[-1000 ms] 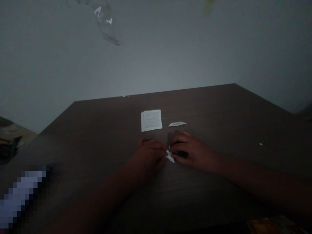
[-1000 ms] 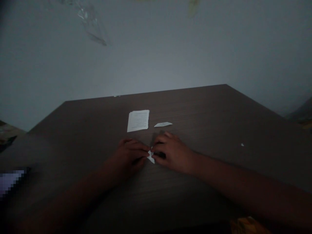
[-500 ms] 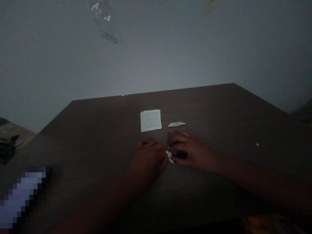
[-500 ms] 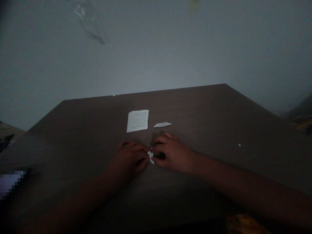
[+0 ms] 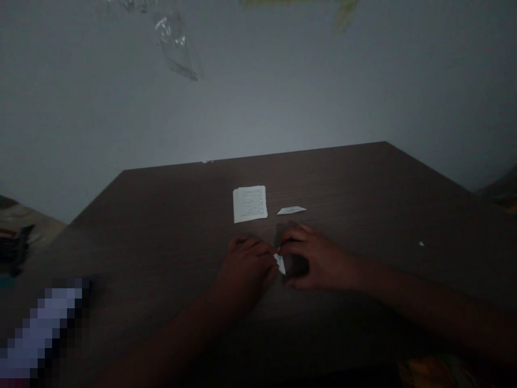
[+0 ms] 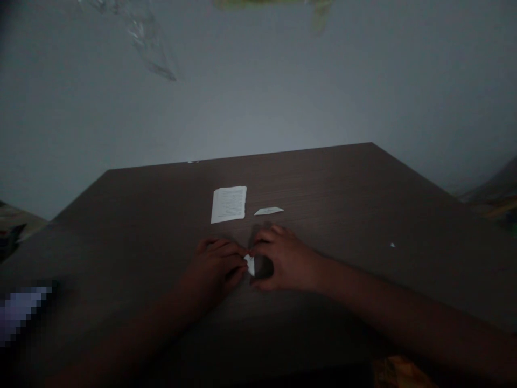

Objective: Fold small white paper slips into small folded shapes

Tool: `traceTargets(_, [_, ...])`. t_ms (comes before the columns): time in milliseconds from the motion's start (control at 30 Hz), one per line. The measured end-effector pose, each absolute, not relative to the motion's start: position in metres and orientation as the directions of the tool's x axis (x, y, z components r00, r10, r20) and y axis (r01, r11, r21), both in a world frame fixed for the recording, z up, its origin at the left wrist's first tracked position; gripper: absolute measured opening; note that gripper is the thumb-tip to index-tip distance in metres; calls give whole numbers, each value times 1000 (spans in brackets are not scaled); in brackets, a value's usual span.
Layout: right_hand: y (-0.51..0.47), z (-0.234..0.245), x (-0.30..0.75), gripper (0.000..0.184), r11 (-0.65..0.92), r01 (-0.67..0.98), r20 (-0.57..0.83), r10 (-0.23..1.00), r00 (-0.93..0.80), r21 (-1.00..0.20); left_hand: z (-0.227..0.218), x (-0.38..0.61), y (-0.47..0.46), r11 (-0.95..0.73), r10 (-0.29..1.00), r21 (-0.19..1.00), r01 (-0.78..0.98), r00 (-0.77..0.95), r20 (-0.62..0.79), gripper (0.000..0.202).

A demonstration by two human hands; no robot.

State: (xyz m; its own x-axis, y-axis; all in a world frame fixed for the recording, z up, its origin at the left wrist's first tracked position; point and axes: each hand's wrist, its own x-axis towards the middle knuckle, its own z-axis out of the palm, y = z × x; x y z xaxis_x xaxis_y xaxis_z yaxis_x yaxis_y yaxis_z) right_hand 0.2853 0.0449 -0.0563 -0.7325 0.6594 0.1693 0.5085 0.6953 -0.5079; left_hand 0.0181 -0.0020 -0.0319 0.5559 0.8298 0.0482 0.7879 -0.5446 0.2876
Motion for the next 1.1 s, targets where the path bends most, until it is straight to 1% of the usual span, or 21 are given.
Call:
traceTargets(67, [46,-56,287,55,693,498,161,653,-740,-521,-32,18,-1,-542,831,295,787,553,52,17])
traceTargets(167, [47,-56,287,29,695,480,172,646,-743,-535,-32,17,0,-543,830,305,782,556,52,18])
traceTargets(233, [47,-59,284,20,696,488,186,655,-733,-527,-34,16,0,-544,829,305,781,557,53,18])
traceTargets(300, [46,-61,280,22,694,509,196,669,-717,-509,-35,16,0,-545,829,309,780,556,58,18])
traceTargets(400, [43,-64,277,33,687,538,191,686,-702,-488,-37,17,0,-537,832,325,778,551,56,19])
traceTargets(500, [42,-64,277,46,678,548,160,688,-708,-490,-38,17,-1,-511,848,339,790,529,45,18])
traceTargets(567, [42,-63,279,49,674,541,145,683,-716,-503,-38,16,-1,-516,845,344,785,532,53,18])
traceTargets(633, [43,-61,281,43,676,519,150,672,-725,-524,-40,14,-2,-534,836,338,775,544,75,17])
traceTargets(733, [43,-62,283,18,684,482,186,661,-727,-547,-43,13,-4,-534,842,310,787,528,109,19])
traceTargets(767, [43,-63,283,12,685,482,201,666,-718,-546,-44,13,-5,-530,846,302,793,522,114,19])
traceTargets(967, [40,-74,275,3,648,565,224,735,-640,-511,-40,20,-6,-503,858,306,808,510,63,16])
traceTargets(1100, [44,-78,271,9,615,594,207,764,-611,-518,-36,23,-5,-467,871,332,819,490,17,18])
